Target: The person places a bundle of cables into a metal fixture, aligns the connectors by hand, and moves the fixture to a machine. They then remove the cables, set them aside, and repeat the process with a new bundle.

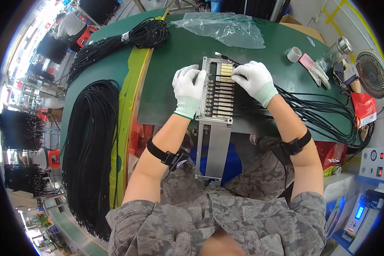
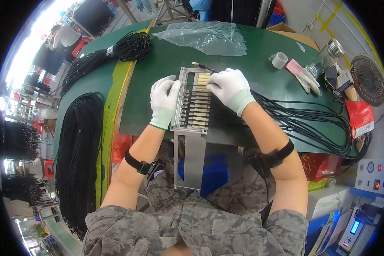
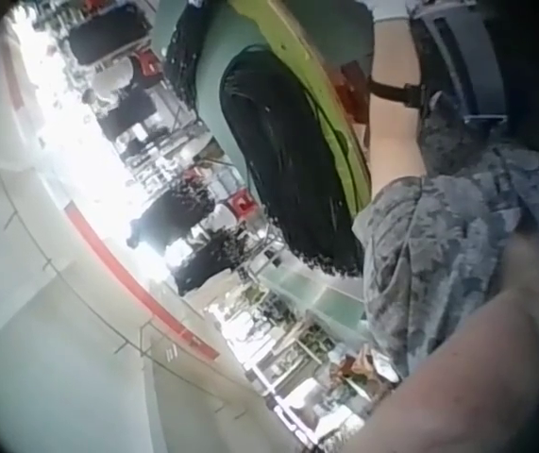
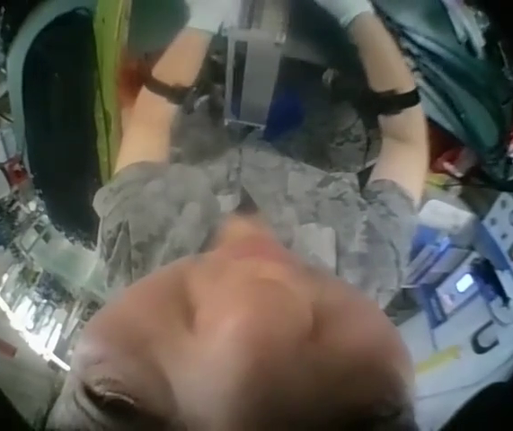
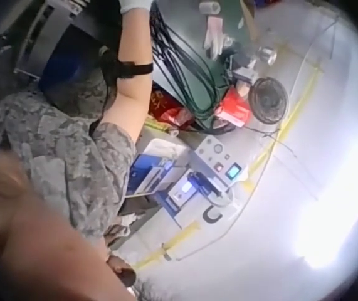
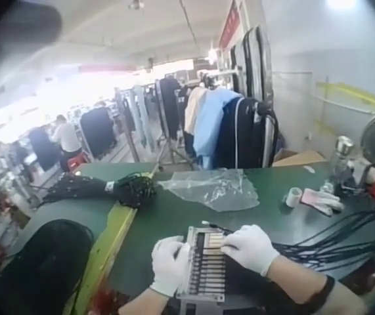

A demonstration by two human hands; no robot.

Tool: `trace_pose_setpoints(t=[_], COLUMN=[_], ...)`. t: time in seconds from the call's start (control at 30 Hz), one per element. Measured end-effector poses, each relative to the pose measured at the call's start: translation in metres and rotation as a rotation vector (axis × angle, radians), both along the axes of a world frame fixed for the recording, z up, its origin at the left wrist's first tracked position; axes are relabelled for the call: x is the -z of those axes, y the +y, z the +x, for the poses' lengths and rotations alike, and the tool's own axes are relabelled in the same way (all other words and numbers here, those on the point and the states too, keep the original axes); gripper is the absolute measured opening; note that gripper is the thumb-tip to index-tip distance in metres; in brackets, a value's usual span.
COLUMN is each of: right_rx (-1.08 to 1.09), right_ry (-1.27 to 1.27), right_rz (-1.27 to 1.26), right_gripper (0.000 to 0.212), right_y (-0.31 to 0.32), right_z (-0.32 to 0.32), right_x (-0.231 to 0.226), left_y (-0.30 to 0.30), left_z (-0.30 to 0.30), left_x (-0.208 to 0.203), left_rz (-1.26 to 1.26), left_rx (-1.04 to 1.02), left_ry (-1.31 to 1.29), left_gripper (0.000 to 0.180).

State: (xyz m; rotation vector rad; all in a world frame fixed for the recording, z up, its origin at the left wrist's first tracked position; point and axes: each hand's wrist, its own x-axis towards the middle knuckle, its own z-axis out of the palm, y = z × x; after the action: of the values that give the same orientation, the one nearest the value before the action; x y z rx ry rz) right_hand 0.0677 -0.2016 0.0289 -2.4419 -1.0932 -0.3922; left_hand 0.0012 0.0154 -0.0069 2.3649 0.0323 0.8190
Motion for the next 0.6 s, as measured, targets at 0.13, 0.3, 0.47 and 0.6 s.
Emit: trace_pose_setpoints(t=[0.13, 0.3, 0.47, 0.6], right_rx=[0.039, 0.018, 0.018, 0.046], right_ry=[0.04, 0.033, 0.005, -0.005], right_rz=[-0.013, -0.042, -0.053, -0.054], right_gripper=[0.015, 0.015, 0.014, 0.012], right_y=[-0.006, -0.009, -0.007, 0.0], right_z=[0.008, 0.011, 0.011, 0.004], right_x=[0.007, 0.012, 0.014, 0.012], left_y=[0.0, 0.002, 0.0, -0.009], left_z=[0.003, 0.004, 0.003, 0.003], left_x=[0.001, 0.002, -0.001, -0.004], left_rz=[-0.075, -0.058, -0.131, 0.043], left_rx=[0.012, 0.017, 0.02, 0.132], left_ry=[0.059, 0.099, 0.159, 0.052], left_gripper=[0.024, 0.025, 0.027, 0.028])
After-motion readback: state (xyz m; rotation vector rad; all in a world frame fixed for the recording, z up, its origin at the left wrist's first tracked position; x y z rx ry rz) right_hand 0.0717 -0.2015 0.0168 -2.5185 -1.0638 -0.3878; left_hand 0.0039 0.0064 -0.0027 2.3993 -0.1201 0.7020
